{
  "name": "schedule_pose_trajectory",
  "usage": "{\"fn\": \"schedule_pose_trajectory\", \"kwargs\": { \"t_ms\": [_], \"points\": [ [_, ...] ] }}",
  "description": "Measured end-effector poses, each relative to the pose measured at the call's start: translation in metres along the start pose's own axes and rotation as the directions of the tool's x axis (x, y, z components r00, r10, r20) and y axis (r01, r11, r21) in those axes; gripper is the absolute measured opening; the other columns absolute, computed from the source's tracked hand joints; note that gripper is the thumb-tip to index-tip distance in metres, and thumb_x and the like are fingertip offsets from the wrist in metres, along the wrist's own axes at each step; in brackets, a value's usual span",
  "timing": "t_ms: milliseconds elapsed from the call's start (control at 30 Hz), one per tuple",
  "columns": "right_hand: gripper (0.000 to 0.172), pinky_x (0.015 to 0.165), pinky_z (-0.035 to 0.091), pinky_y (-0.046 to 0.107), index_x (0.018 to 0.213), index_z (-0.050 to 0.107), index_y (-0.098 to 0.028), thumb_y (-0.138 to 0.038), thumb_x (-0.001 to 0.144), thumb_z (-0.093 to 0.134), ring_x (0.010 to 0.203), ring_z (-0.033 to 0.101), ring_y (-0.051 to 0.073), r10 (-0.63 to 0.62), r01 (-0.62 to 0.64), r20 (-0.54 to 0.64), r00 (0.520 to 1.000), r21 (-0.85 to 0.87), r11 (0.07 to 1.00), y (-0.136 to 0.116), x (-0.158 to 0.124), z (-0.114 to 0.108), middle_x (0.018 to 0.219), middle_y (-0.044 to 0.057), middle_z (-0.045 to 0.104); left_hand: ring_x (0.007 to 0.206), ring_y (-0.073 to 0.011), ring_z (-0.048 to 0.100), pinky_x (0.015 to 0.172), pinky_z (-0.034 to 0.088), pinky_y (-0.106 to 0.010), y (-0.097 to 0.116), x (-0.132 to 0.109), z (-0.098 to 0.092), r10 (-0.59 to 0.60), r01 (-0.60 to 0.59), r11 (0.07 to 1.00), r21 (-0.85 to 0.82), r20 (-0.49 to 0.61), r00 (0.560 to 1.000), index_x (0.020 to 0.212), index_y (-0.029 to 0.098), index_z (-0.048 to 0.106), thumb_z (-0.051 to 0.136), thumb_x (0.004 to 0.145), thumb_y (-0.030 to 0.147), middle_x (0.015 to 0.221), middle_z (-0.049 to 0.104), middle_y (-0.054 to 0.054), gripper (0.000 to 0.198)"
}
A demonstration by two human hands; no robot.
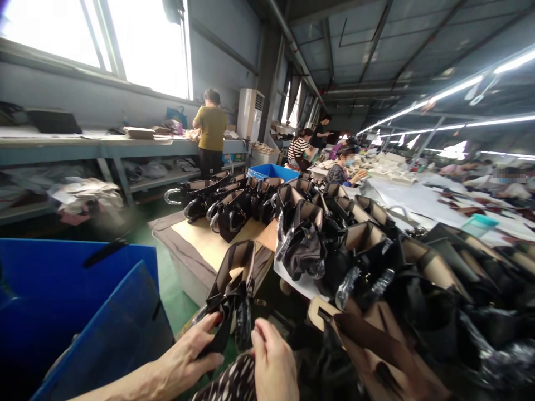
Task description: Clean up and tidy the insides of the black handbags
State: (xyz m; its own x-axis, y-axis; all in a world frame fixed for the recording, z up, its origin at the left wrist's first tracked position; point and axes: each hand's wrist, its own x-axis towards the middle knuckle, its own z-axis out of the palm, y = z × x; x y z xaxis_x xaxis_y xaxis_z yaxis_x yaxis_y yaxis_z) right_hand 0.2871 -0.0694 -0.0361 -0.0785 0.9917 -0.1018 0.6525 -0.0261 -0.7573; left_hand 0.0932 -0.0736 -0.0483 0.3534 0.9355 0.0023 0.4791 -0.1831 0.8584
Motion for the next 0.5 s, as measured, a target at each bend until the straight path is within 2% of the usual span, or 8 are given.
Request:
{"fn": "schedule_pose_trajectory", "kwargs": {
  "t_ms": [33, 100, 167, 233, 300, 367, 433, 500],
  "points": [
    [0.032, 0.078, 0.049, 0.028, 0.107, 0.055, -0.021, -0.035, 0.088, 0.032, 0.083, 0.062, 0.018, -0.010, 0.007, -0.071, 0.997, -0.043, 0.999, -0.007, 0.013, 0.001, 0.101, 0.007, 0.064, 0.112, -0.0274, 0.039, 0.101, 0.030, -0.033, 0.000, -0.003, 0.003, 0.043, -0.043, 0.999, 0.028, 0.010, 0.999, 0.094, 0.026, 0.067, 0.055, 0.075, 0.034, 0.120, 0.050, -0.003, 0.024],
    [0.033, 0.085, 0.045, 0.030, 0.112, 0.051, -0.019, -0.034, 0.086, 0.036, 0.096, 0.059, 0.021, -0.063, 0.040, -0.136, 0.989, -0.160, 0.986, -0.021, 0.036, 0.004, 0.109, 0.009, 0.061, 0.114, -0.0269, 0.039, 0.102, 0.030, -0.033, -0.003, -0.006, 0.008, 0.121, -0.122, 0.989, 0.081, 0.018, 0.993, 0.096, 0.026, 0.067, 0.052, 0.078, 0.035, 0.124, 0.048, -0.003, 0.025],
    [0.037, 0.088, 0.042, 0.031, 0.117, 0.047, -0.017, -0.031, 0.085, 0.036, 0.104, 0.054, 0.023, -0.074, 0.034, -0.146, 0.987, -0.262, 0.964, -0.031, 0.055, 0.008, 0.113, 0.011, 0.057, 0.117, -0.0267, 0.037, 0.103, 0.029, -0.034, -0.008, -0.005, 0.011, 0.166, -0.166, 0.977, 0.131, 0.008, 0.986, 0.097, 0.025, 0.067, 0.051, 0.079, 0.033, 0.127, 0.047, -0.004, 0.025],
    [0.039, 0.090, 0.039, 0.028, 0.122, 0.044, -0.018, -0.024, 0.084, 0.035, 0.108, 0.052, 0.021, -0.083, 0.045, -0.104, 0.991, -0.321, 0.946, -0.036, 0.068, 0.013, 0.120, 0.010, 0.052, 0.118, -0.0263, 0.037, 0.104, 0.028, -0.036, -0.014, -0.002, 0.012, 0.158, -0.151, 0.979, 0.134, -0.047, 0.986, 0.102, 0.025, 0.065, 0.051, 0.079, 0.031, 0.128, 0.047, -0.004, 0.028],
    [0.040, 0.090, 0.038, 0.028, 0.122, 0.044, -0.020, -0.021, 0.082, 0.037, 0.108, 0.052, 0.020, -0.088, 0.071, -0.033, 0.996, -0.344, 0.936, -0.036, 0.076, 0.018, 0.118, 0.009, 0.053, 0.117, -0.0252, 0.040, 0.103, 0.029, -0.035, -0.020, 0.002, 0.010, 0.110, -0.103, 0.993, 0.052, -0.141, 0.984, 0.106, 0.025, 0.062, 0.051, 0.079, 0.029, 0.128, 0.048, -0.003, 0.030],
    [0.039, 0.088, 0.039, 0.028, 0.118, 0.047, -0.021, -0.021, 0.080, 0.039, 0.105, 0.053, 0.020, -0.089, 0.094, 0.031, 0.996, -0.355, 0.930, -0.036, 0.080, 0.022, 0.110, 0.008, 0.057, 0.111, -0.0240, 0.046, 0.100, 0.033, -0.033, -0.027, 0.009, 0.009, 0.051, -0.071, 0.995, -0.075, -0.236, 0.970, 0.102, 0.022, 0.064, 0.050, 0.080, 0.028, 0.121, 0.054, -0.005, 0.027],
    [0.037, 0.086, 0.039, 0.028, 0.114, 0.049, -0.021, -0.020, 0.078, 0.041, 0.102, 0.054, 0.019, -0.099, 0.122, 0.081, 0.992, -0.369, 0.922, -0.037, 0.082, 0.025, 0.105, 0.007, 0.058, 0.095, -0.0224, 0.056, 0.090, 0.042, -0.032, -0.037, 0.019, 0.010, -0.050, -0.013, 0.981, -0.193, -0.315, 0.948, 0.087, 0.017, 0.066, 0.049, 0.080, 0.029, 0.099, 0.063, -0.007, 0.023],
    [0.034, 0.084, 0.040, 0.028, 0.110, 0.050, -0.022, -0.020, 0.077, 0.042, 0.099, 0.055, 0.019, -0.114, 0.152, 0.120, 0.986, -0.385, 0.910, -0.041, 0.084, 0.029, 0.102, 0.007, 0.057, 0.067, -0.0189, 0.058, 0.068, 0.049, -0.030, -0.052, 0.032, 0.017, -0.239, 0.120, 0.939, -0.322, -0.360, 0.902, 0.076, 0.013, 0.063, 0.050, 0.077, 0.031, 0.070, 0.063, -0.006, 0.023]
  ]
}}
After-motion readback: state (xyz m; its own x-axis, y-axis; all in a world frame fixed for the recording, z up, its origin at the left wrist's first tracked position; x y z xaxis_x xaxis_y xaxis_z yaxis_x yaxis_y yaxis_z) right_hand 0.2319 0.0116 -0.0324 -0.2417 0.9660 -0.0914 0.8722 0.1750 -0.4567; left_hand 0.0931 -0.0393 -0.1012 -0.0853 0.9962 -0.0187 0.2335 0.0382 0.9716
